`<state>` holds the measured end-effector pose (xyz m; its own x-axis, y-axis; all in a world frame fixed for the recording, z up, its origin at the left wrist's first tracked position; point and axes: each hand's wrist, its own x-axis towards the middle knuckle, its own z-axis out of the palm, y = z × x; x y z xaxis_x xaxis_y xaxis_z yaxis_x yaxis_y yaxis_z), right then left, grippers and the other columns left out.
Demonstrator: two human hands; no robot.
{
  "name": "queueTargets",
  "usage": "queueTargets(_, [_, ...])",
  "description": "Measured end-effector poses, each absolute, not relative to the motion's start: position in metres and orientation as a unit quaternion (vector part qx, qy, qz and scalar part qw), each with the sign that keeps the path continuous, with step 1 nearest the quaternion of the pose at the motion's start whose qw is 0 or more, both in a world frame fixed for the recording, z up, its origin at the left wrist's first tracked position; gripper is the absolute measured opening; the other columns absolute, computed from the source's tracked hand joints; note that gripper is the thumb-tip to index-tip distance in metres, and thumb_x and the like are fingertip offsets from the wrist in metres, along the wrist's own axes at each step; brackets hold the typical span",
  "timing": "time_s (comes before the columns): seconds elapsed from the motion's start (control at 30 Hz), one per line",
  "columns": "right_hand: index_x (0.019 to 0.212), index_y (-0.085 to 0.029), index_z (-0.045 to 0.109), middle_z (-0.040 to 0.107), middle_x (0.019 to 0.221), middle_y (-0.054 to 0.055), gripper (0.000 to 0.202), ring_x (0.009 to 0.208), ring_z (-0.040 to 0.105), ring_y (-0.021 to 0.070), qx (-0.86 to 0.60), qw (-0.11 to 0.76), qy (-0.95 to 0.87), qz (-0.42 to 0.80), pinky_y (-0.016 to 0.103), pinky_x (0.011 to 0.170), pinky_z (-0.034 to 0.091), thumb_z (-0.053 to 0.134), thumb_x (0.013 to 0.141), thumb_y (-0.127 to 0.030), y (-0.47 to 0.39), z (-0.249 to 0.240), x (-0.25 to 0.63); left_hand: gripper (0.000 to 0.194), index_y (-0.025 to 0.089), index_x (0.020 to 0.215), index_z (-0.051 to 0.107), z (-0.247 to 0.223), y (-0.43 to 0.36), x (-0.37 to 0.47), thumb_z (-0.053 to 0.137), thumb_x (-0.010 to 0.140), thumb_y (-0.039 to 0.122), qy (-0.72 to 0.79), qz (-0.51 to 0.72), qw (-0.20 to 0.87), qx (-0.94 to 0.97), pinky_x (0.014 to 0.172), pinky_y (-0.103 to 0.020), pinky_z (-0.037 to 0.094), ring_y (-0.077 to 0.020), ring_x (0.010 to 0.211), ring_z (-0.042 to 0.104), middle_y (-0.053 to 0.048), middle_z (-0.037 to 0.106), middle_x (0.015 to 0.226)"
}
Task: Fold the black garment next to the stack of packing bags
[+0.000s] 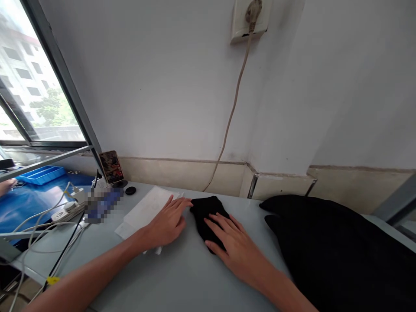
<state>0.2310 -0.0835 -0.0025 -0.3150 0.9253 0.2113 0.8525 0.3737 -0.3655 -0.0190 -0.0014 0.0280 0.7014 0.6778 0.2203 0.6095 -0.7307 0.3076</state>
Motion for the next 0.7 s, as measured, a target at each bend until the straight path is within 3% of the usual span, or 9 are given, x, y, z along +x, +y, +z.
queueTargets(0.13, [0.138,-0.032,0.071,0.063,0.151,0.004,0.043,0.149,0.047,0.0324,-0.53,0.243,-0.792,0.18,0.06,0.128,0.023,0.05,0.105,-0.048,-0.082,0.003,0.236,0.049,0.026,0.149,0.047,0.028,0.002,-0.021,0.051,0.1,0.025,0.324,0.172,0.141,0.92,0.132,-0.056,0.012,-0.028,0.158,0.028,-0.007,0.038,0.168])
queueTargets(0.2, [0.127,-0.032,0.077,0.074,0.137,0.005,0.039,0.136,0.06,0.0337,-0.526,0.29,-0.763,0.241,0.058,0.123,0.035,0.053,0.103,-0.051,-0.083,0.011,0.236,0.036,0.027,0.136,0.06,0.03,0.003,-0.023,0.058,0.1,0.031,0.294,0.171,0.178,0.923,0.131,-0.057,0.012,-0.03,0.159,0.025,-0.005,0.038,0.168])
queueTargets(0.3, [0.104,-0.028,0.082,0.082,0.099,0.005,0.038,0.097,0.073,0.0301,-0.521,0.355,-0.688,0.359,0.042,0.09,0.059,0.057,0.099,-0.056,-0.087,0.029,0.234,0.017,0.025,0.106,0.071,0.038,0.0,-0.024,0.061,0.1,0.038,0.251,0.188,0.271,0.91,0.126,-0.053,0.026,-0.0302,0.146,0.048,-0.006,0.061,0.149])
queueTargets(0.33, [0.095,-0.026,0.081,0.08,0.09,0.004,0.039,0.087,0.072,0.0276,-0.519,0.372,-0.662,0.392,0.037,0.078,0.059,0.059,0.097,-0.058,-0.089,0.035,0.233,0.019,0.025,0.101,0.071,0.041,-0.001,-0.023,0.06,0.101,0.04,0.25,0.198,0.305,0.898,0.119,-0.049,0.036,-0.0286,0.133,0.058,-0.007,0.069,0.136])
queueTargets(0.4, [0.083,-0.024,0.078,0.077,0.083,0.002,0.04,0.078,0.068,0.0245,-0.519,0.407,-0.617,0.43,0.032,0.07,0.056,0.064,0.092,-0.061,-0.09,0.045,0.232,0.029,0.023,0.097,0.069,0.048,-0.005,-0.021,0.055,0.103,0.047,0.267,0.222,0.366,0.863,0.095,-0.038,0.051,-0.0232,0.103,0.068,-0.006,0.075,0.109])
queueTargets(0.47, [0.081,-0.024,0.077,0.076,0.083,0.002,0.039,0.078,0.067,0.0237,-0.531,0.437,-0.578,0.439,0.032,0.071,0.056,0.068,0.089,-0.061,-0.09,0.047,0.233,0.035,0.021,0.098,0.066,0.052,-0.007,-0.019,0.052,0.103,0.053,0.295,0.252,0.417,0.822,0.072,-0.029,0.048,-0.0179,0.08,0.064,-0.003,0.069,0.088])
queueTargets(0.53, [0.079,-0.024,0.075,0.071,0.074,0.001,0.039,0.07,0.064,0.0218,-0.56,0.443,-0.549,0.434,0.031,0.063,0.055,0.068,0.087,-0.061,-0.086,0.042,0.237,0.037,0.021,0.104,0.063,0.052,-0.007,-0.017,0.051,0.103,0.056,0.318,0.284,0.441,0.79,0.061,-0.025,0.039,-0.0143,0.066,0.054,0.002,0.06,0.075])
queueTargets(0.63, [0.079,-0.025,0.07,0.058,0.06,-0.002,0.039,0.053,0.056,0.0187,-0.613,0.427,-0.534,0.395,0.03,0.046,0.048,0.062,0.089,-0.061,-0.076,0.023,0.245,0.034,0.024,0.122,0.056,0.043,-0.002,-0.015,0.051,0.103,0.052,0.367,0.321,0.421,0.765,0.058,-0.025,0.036,-0.013,0.059,0.048,0.005,0.056,0.074])
queueTargets(0.7, [0.089,-0.026,0.069,0.066,0.074,0.0,0.034,0.061,0.061,0.0208,-0.641,0.441,-0.531,0.336,0.031,0.049,0.05,0.06,0.089,-0.058,-0.071,0.012,0.249,0.03,0.025,0.127,0.052,0.034,0.002,-0.015,0.053,0.102,0.042,0.406,0.344,0.375,0.759,0.065,-0.027,0.042,-0.0143,0.067,0.055,0.001,0.062,0.091])
